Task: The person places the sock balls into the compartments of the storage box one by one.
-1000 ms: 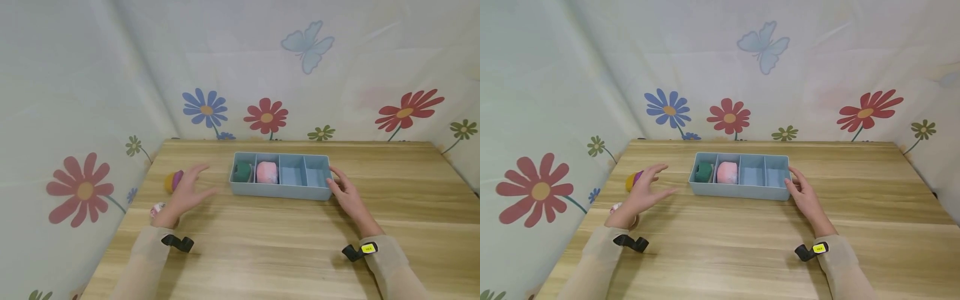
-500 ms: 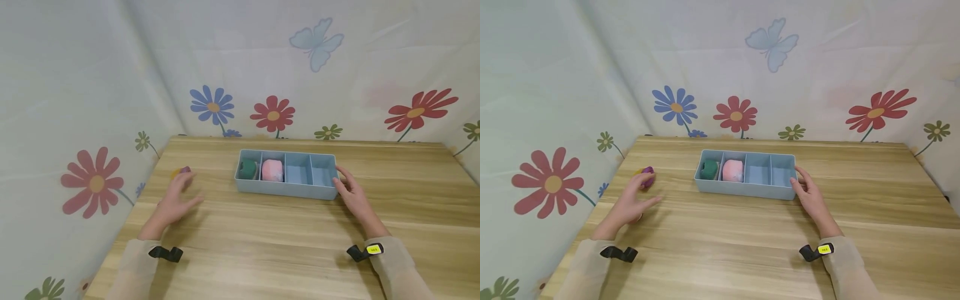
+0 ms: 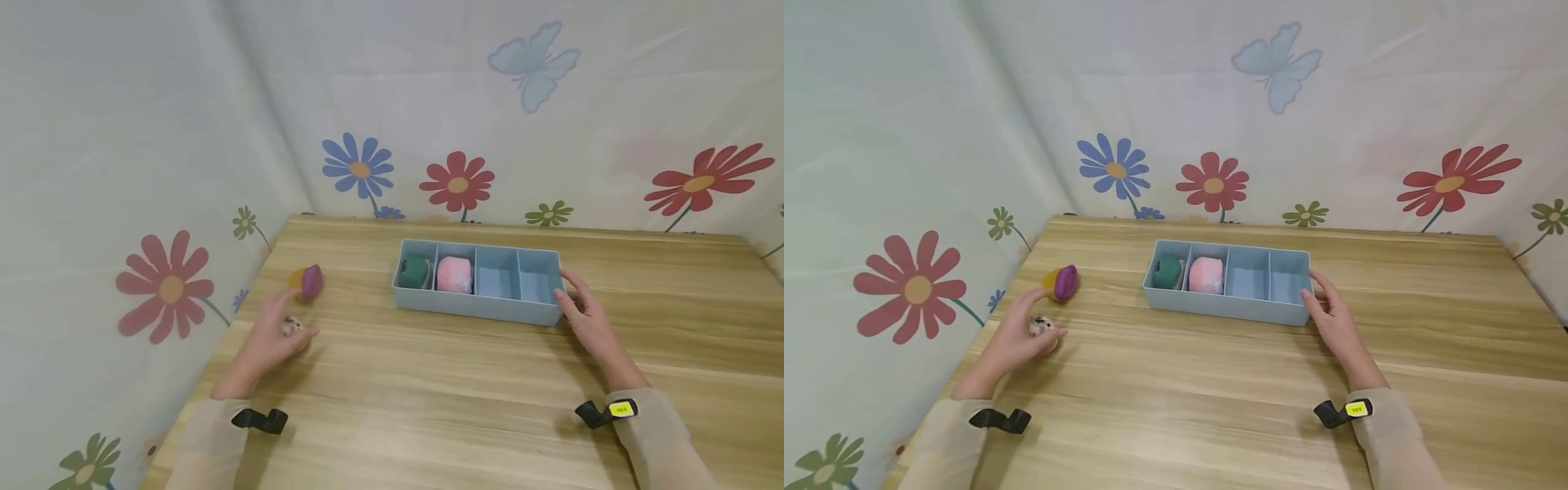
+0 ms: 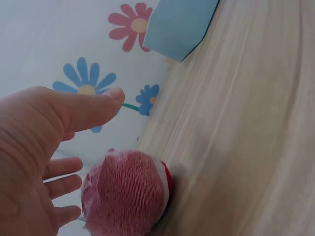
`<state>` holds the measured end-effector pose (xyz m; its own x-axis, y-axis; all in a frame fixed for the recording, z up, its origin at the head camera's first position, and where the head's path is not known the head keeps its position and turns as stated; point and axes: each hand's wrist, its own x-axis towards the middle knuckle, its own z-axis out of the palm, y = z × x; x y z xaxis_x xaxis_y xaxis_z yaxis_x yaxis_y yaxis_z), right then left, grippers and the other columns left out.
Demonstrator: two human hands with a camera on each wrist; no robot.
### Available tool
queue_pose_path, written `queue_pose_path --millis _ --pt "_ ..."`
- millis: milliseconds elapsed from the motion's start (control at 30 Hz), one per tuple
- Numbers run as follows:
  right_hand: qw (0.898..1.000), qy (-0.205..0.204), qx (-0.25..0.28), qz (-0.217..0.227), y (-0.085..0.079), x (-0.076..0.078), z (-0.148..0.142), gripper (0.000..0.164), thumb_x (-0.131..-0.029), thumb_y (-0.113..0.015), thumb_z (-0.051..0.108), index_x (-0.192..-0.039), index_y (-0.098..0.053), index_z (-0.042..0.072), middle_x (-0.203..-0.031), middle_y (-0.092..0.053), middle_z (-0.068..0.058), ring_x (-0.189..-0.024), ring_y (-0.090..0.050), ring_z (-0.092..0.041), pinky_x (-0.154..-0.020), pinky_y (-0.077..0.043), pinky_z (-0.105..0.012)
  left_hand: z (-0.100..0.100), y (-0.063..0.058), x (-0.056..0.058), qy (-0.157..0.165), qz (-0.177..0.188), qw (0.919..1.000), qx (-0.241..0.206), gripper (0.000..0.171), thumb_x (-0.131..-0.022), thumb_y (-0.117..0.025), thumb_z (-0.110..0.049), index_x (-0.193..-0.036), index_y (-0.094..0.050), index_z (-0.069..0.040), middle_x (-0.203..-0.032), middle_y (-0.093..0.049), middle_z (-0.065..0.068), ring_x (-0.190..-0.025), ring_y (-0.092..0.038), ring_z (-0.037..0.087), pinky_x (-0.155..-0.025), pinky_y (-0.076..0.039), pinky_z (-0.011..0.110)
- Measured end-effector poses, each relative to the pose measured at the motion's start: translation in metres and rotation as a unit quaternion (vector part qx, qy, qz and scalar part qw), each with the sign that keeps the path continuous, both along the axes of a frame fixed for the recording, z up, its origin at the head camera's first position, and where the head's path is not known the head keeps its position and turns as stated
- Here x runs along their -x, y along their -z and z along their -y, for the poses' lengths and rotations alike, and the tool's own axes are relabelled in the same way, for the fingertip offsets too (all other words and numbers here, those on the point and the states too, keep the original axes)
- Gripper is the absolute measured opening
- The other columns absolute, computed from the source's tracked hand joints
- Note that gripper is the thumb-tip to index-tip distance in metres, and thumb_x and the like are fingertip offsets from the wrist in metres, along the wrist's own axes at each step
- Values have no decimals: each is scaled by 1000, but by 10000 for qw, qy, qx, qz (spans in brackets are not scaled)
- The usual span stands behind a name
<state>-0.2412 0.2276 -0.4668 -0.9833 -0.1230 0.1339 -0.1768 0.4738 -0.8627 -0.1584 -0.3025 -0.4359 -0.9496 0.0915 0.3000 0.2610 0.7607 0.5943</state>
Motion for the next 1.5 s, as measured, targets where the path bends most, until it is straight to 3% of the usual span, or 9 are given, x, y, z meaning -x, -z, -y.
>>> queue_pose_path --millis 133,333,500,733,1000,1300,1500 --pt "10000 33 -37 -36 -1 1 -2 54 -98 -42 35 -146 -27 14 -120 -52 -30 -103 -50 -30 -75 -38 -18 5 3 -1 -262 130 9994 202 75 -71 -81 -20 -132 -43 -1 -131 -41 21 -121 -35 38 -98 -28 58" --pt "9998 19 -136 -152 -2 0 -3 53 -99 -42 33 -146 -29 12 -117 -54 -30 -96 -51 -19 -73 -39 -15 13 10 -7 -465 628 9964 325 80 -72 -80 -28 -135 -40 0 -128 -41 24 -114 -38 37 -93 -34 58" --pt "9996 -24 -178 -211 -4 -2 -1 52 -99 -43 31 -145 -29 12 -116 -55 -30 -91 -50 -7 -74 -39 -15 17 14 -13 -464 799 9954 270 87 -70 -81 -33 -137 -37 1 -131 -41 25 -117 -37 39 -94 -33 59" --pt "9992 0 -144 -385 -4 2 -2 50 -99 -44 26 -144 -31 9 -115 -55 -31 -86 -48 6 -72 -39 -12 18 16 -10 -393 864 9951 282 92 -66 -83 -37 -135 -38 5 -130 -41 27 -116 -39 41 -96 -33 58" --pt "9989 -8 -64 -464 1 0 -2 49 -98 -46 23 -143 -33 8 -111 -57 -31 -84 -50 5 -71 -40 -12 21 19 -15 -438 923 9943 319 87 -65 -84 -36 -130 -43 5 -124 -45 27 -109 -45 39 -91 -38 56" --pt "9998 86 -92 -179 4 1 -4 52 -99 -42 34 -145 -30 13 -118 -54 -28 -94 -51 -13 -75 -40 -18 17 11 -15 -557 981 9932 291 86 -63 -85 -35 -130 -45 2 -118 -50 23 -103 -50 36 -86 -43 54" --pt "9997 88 -78 -202 3 0 -4 51 -98 -44 32 -145 -32 13 -118 -55 -28 -91 -50 -4 -76 -40 -18 9 4 -7 -506 850 9951 -62 81 -64 -86 -29 -129 -46 -1 -117 -54 17 -101 -53 30 -85 -45 48"
